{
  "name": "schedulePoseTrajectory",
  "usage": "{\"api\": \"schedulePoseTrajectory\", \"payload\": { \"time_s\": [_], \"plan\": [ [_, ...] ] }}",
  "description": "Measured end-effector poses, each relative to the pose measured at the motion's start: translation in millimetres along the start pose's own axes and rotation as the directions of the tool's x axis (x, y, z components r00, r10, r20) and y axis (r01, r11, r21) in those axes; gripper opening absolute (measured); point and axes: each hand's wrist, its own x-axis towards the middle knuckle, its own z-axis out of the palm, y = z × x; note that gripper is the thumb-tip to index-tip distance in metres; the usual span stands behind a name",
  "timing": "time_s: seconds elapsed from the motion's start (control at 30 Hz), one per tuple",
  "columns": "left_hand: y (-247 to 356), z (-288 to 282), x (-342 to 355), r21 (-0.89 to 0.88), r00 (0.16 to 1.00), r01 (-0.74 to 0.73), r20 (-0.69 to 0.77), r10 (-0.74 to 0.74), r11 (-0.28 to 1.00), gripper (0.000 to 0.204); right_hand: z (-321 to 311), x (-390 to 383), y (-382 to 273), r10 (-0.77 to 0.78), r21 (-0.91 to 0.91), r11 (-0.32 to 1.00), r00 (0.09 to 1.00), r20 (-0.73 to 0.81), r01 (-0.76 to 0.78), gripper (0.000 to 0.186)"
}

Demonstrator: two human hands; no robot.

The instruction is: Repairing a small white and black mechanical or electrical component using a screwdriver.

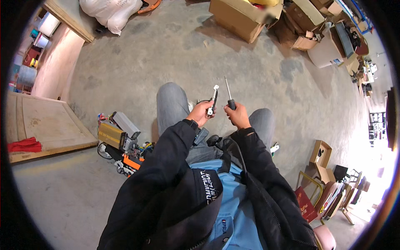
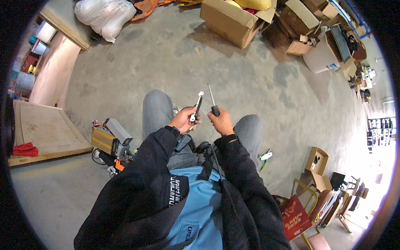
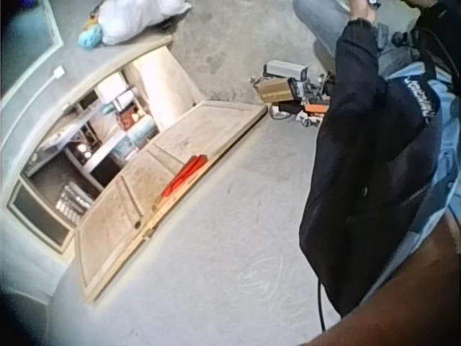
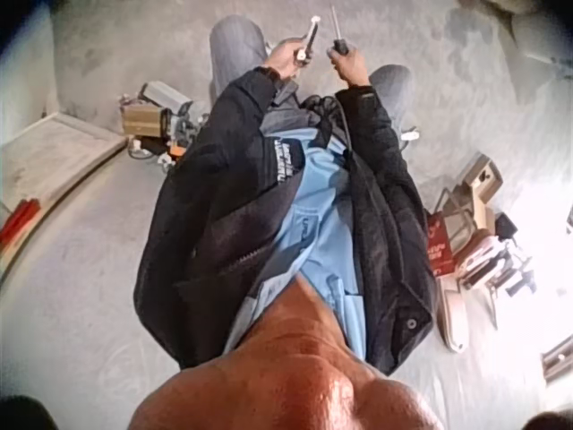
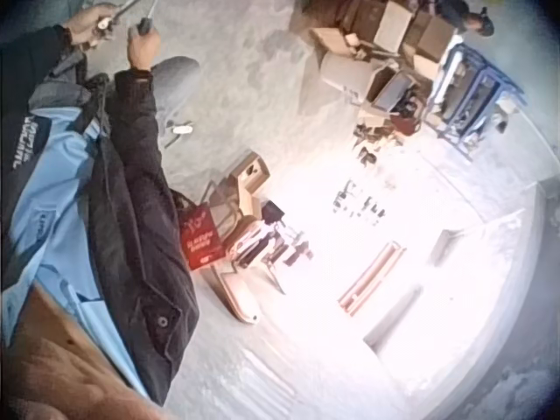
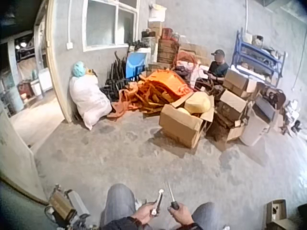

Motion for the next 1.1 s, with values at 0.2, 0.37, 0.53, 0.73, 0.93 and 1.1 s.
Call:
{"api": "schedulePoseTrajectory", "payload": {
  "time_s": [0.2,0.37,0.53,0.73,0.93,1.1],
  "plan": [
    [2.3,6.5,-3.1,-0.048,0.998,0.024,-0.063,-0.027,0.999,0.019,-12.9,10.4,45.4,0.3,0.198,0.929,0.95,0.091,-0.313,0.014],
    [6.5,9.5,-4.9,-0.031,0.996,0.04,-0.078,-0.042,0.999,0.02,-11.6,18.3,58.8,0.328,0.124,0.935,0.943,0.057,-0.333,0.016],
    [7.1,3.2,-2.3,-0.016,0.996,0.019,-0.086,-0.021,1.0,0.018,-8.5,19.5,47.0,0.3,0.16,0.94,0.953,0.036,-0.302,0.012],
    [6.9,2.1,-1.9,-0.034,0.983,-0.03,-0.18,0.023,0.999,0.02,-15.8,17.8,44.5,0.261,0.281,0.93,0.964,-0.048,-0.238,0.01],
    [4.8,-0.4,-0.6,-0.04,0.986,-0.06,-0.156,0.053,0.997,0.025,-26.0,15.5,43.9,0.249,0.452,0.871,0.966,-0.07,-0.192,0.008],
    [6.3,4.3,-5.1,-0.006,0.992,-0.06,-0.115,0.059,0.998,0.036,-30.3,8.9,35.8,0.257,0.566,0.812,0.958,-0.127,-0.143,0.009]
  ]
}}
